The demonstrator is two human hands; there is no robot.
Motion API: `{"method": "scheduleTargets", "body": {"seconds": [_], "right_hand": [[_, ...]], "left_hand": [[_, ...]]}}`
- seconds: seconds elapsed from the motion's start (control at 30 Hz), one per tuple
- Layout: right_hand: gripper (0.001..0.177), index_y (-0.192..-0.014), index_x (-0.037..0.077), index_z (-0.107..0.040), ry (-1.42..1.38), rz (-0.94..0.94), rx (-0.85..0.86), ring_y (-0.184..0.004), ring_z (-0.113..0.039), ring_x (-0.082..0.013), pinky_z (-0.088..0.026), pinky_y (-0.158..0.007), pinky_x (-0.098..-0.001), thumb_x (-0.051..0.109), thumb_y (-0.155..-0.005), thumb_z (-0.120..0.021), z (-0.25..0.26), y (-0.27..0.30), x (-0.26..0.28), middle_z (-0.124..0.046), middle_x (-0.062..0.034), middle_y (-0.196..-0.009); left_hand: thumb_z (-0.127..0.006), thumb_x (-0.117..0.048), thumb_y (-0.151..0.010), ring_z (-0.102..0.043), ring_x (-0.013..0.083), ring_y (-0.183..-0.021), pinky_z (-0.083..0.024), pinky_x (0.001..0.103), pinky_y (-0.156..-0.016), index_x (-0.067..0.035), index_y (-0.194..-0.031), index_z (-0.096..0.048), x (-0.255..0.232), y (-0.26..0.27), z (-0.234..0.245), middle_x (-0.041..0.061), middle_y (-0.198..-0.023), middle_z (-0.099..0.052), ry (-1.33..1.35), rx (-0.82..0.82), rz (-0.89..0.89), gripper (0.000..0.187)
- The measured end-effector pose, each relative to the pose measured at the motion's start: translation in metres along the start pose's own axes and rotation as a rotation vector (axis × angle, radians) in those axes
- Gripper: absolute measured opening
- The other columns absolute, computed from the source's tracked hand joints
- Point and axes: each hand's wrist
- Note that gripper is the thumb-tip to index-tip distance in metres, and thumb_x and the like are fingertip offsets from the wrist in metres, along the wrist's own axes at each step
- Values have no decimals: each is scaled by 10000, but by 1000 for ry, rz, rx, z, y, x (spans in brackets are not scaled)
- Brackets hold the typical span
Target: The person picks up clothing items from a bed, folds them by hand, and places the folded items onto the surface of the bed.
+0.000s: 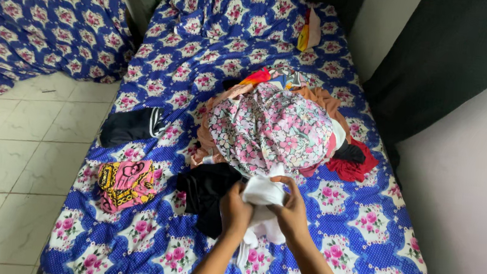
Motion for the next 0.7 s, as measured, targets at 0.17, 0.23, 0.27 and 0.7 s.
{"method": "scheduleTargets", "body": {"seconds": [0.17,0.23,0.27,0.7], "right_hand": [[456,-1218,70,-581,-185,-154,168,-894,-735,-204,-593,-787,-303,-11,-793,-724,-9,6,9,-742,-165,-1016],[478,-1164,133,-584,452,121,64,-807,-720,-221,-567,-684,-349,84,-745,-810,-11,6,14,-765,-135,-901],[478,-1164,133,-584,451,126,65,-807,-720,-221,-567,-684,-349,84,-745,-810,-12,6,16,-765,-135,-901],[379,-1126,169,-733,608,13,-311,-827,-764,-194,-566,-720,-326,14,-784,-674,22,-6,6,-789,-85,-936]], "left_hand": [[-679,26,-719,-737,378,-831,-562,417,-751,-20,-934,-662,-2,-6,17,183,-872,-739,195,-129,-36,221],[-661,34,-732,-743,367,-844,-564,407,-753,-28,-949,-671,-15,-1,26,180,-886,-744,212,-99,-23,226],[-643,43,-745,-748,357,-856,-565,397,-755,-37,-964,-679,-23,1,28,177,-900,-750,232,-66,-12,236],[-708,67,-743,-693,161,-938,-541,337,-858,3,-1077,-662,-49,13,5,119,-1017,-723,894,510,38,344]]}}
Point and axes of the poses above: each hand's wrist, its own y-axis away from the middle knuckle, its own z-axis out of the back of the hand, x = y × z
